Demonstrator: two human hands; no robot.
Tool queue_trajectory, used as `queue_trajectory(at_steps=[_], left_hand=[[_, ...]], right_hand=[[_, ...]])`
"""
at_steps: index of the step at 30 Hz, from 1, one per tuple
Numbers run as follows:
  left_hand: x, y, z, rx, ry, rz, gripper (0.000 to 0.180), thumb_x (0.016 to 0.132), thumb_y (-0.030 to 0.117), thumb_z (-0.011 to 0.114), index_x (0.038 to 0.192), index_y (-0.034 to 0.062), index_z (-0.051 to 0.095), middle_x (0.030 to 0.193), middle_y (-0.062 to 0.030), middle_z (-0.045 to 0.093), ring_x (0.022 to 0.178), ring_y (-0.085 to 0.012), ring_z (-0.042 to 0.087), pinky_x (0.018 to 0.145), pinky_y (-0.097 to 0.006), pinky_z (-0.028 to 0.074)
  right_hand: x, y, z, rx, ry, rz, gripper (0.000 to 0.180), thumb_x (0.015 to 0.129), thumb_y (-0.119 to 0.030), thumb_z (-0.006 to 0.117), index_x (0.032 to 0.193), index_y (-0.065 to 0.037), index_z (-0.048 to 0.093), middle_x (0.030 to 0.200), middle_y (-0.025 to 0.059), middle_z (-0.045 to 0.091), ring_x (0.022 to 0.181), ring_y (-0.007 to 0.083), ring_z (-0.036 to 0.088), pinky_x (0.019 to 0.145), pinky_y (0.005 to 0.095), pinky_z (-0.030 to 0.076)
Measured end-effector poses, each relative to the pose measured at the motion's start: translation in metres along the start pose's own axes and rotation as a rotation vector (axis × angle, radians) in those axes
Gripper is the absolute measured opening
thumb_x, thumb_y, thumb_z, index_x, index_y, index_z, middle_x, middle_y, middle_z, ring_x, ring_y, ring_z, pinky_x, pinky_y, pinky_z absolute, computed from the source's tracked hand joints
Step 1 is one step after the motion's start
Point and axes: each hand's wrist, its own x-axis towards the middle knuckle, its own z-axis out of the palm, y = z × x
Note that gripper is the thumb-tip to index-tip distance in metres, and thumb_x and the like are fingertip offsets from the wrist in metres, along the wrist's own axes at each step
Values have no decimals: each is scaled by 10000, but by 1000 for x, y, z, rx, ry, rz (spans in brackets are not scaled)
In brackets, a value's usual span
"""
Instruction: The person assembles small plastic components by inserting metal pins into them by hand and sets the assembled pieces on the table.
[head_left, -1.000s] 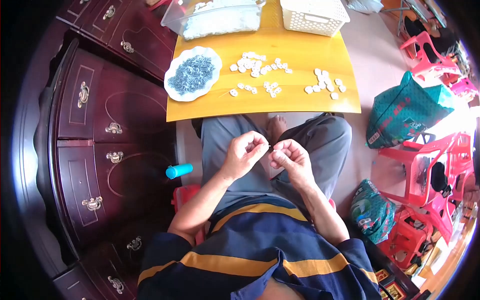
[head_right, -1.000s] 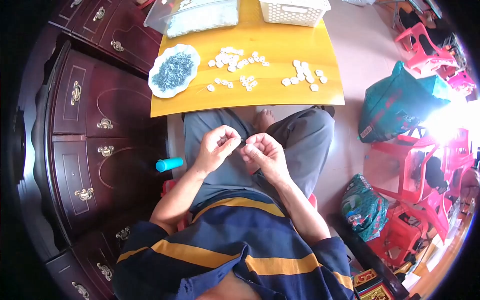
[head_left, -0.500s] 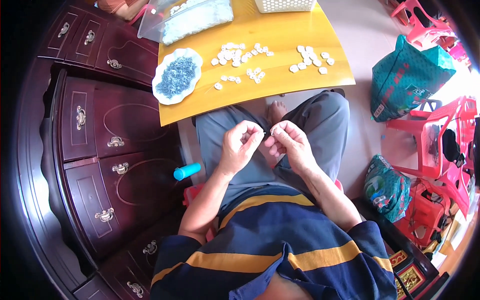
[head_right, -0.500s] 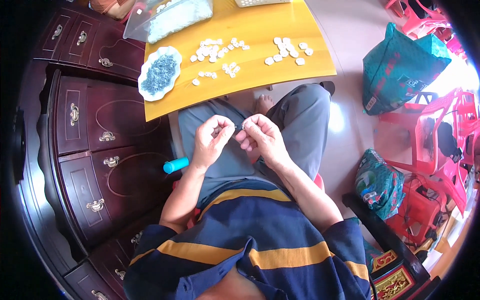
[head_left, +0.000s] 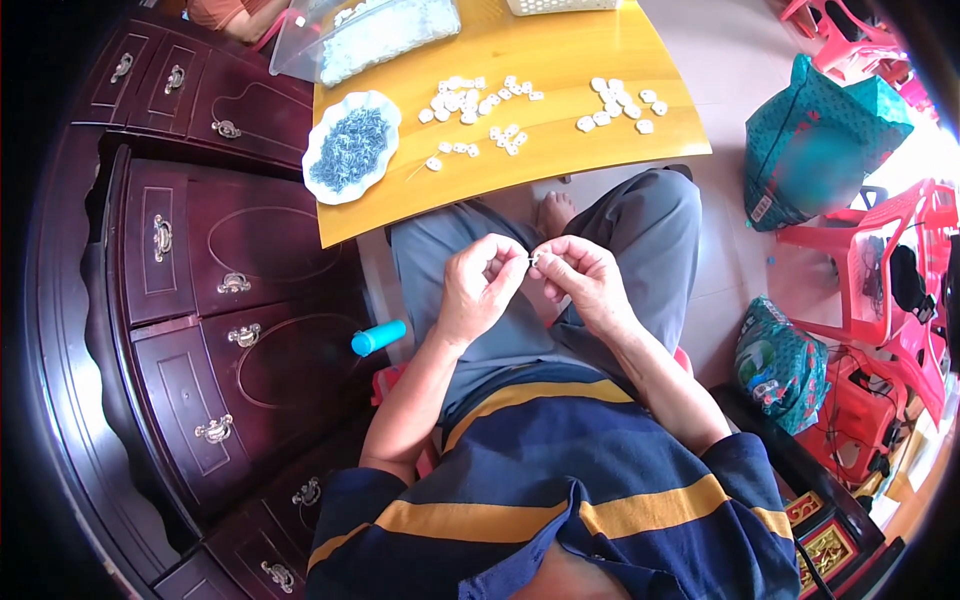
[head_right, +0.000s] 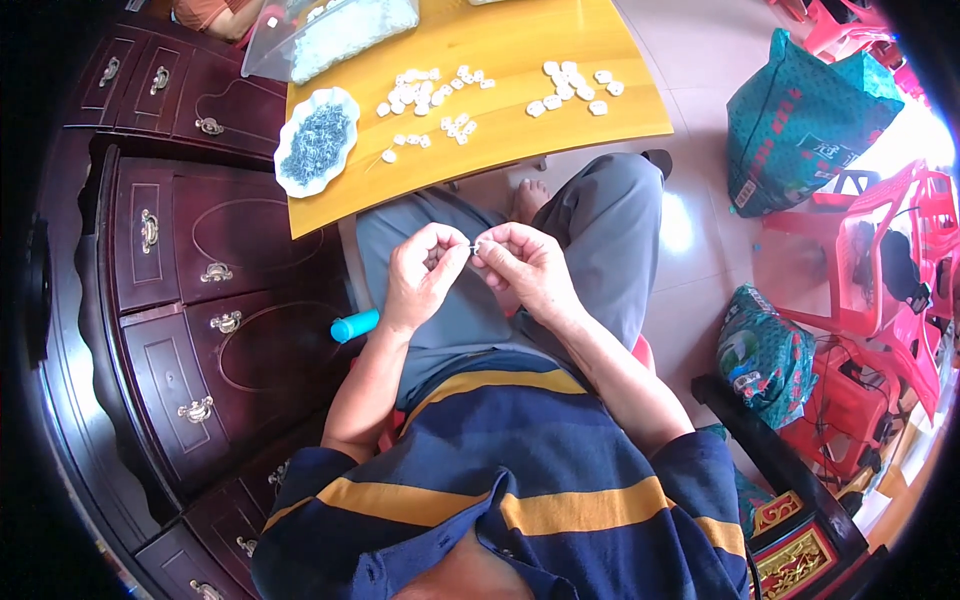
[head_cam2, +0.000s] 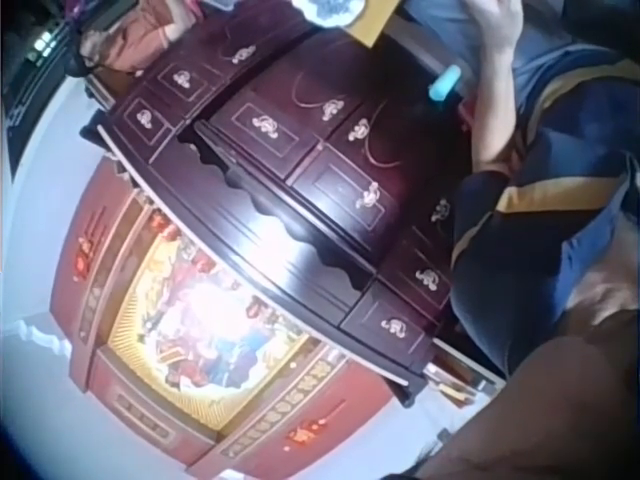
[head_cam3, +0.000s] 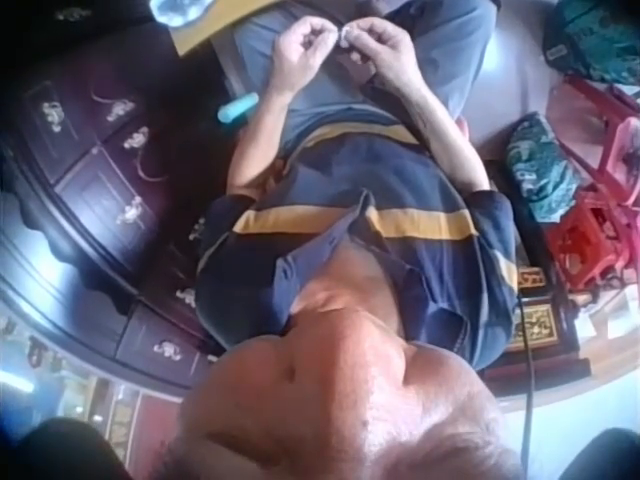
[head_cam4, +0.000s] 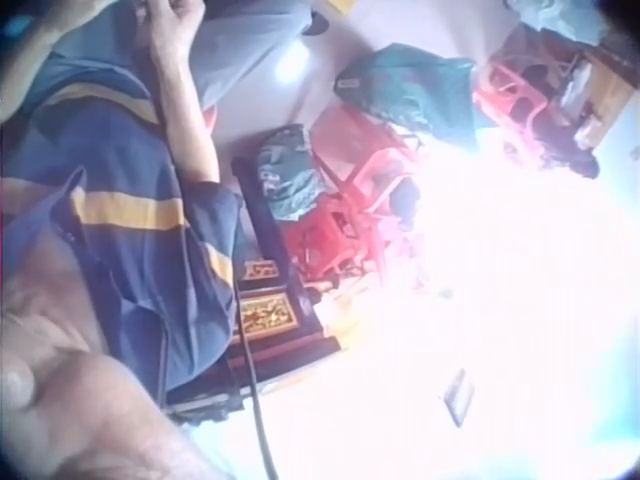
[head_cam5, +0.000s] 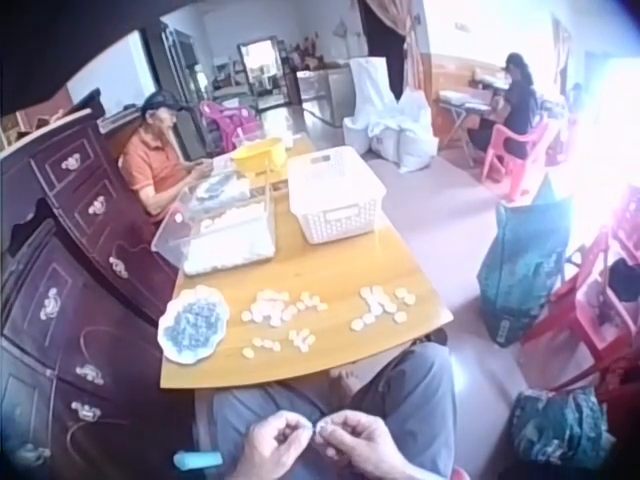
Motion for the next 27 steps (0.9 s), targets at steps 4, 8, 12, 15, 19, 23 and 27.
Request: queue_trajectory(at_steps=[4, 8, 12, 15, 19, 23, 27], left_hand=[[0, 0, -2, 8, 2, 3, 41, 929, 14, 654, 893, 2, 638, 737, 8, 632, 649, -28, 591, 573, -200, 475], [0, 0, -3, 40, -32, 10, 35, 937, 10, 644, 907, 0, 629, 748, 27, 609, 654, -10, 552, 568, -187, 443], [2, 2, -3, 76, -71, 18, 39, 951, 1, 626, 913, 1, 615, 756, 51, 579, 651, 12, 507, 559, -167, 403], [2, 5, -2, 47, -73, 44, 38, 953, -2, 619, 915, 0, 610, 753, 48, 575, 647, 7, 505, 557, -170, 403], [2, 5, -2, 44, -78, 50, 32, 956, -2, 613, 923, -3, 611, 746, 43, 576, 644, 3, 505, 554, -175, 403], [3, 4, -3, 73, -93, 8, 31, 916, -28, 634, 893, -13, 619, 759, -47, 662, 669, -78, 645, 586, -235, 503], [2, 5, -4, 30, -97, -36, 26, 917, -32, 634, 902, -14, 625, 753, -45, 661, 675, -73, 641, 592, -233, 503]], right_hand=[[0, 1, 0, 5, -7, -12, 124, 986, -140, 670, 1046, -35, 695, 848, 11, 720, 640, 36, 593, 593, 176, 481], [-1, 2, 1, -75, 5, -50, 126, 980, -119, 676, 1052, -20, 705, 844, 9, 717, 648, 31, 587, 603, 179, 488], [-2, 2, 1, -113, 19, -68, 118, 984, -92, 663, 1030, 10, 699, 820, 25, 715, 659, 37, 598, 577, 187, 493], [-3, 1, 2, -107, 16, -50, 119, 981, -96, 669, 1032, 8, 700, 819, 25, 715, 658, 36, 598, 545, 189, 480], [-3, 4, 2, -90, 28, -66, 120, 980, -100, 671, 1031, 5, 699, 809, 26, 711, 634, 36, 594, 482, 195, 455], [-4, 5, 2, -76, 35, -52, 121, 981, -105, 669, 1028, 4, 696, 795, 26, 705, 597, 39, 586, 423, 201, 427], [-4, 4, 3, -109, 32, -59, 120, 980, -102, 670, 1029, 5, 694, 794, 28, 704, 599, 38, 588, 423, 203, 432]])
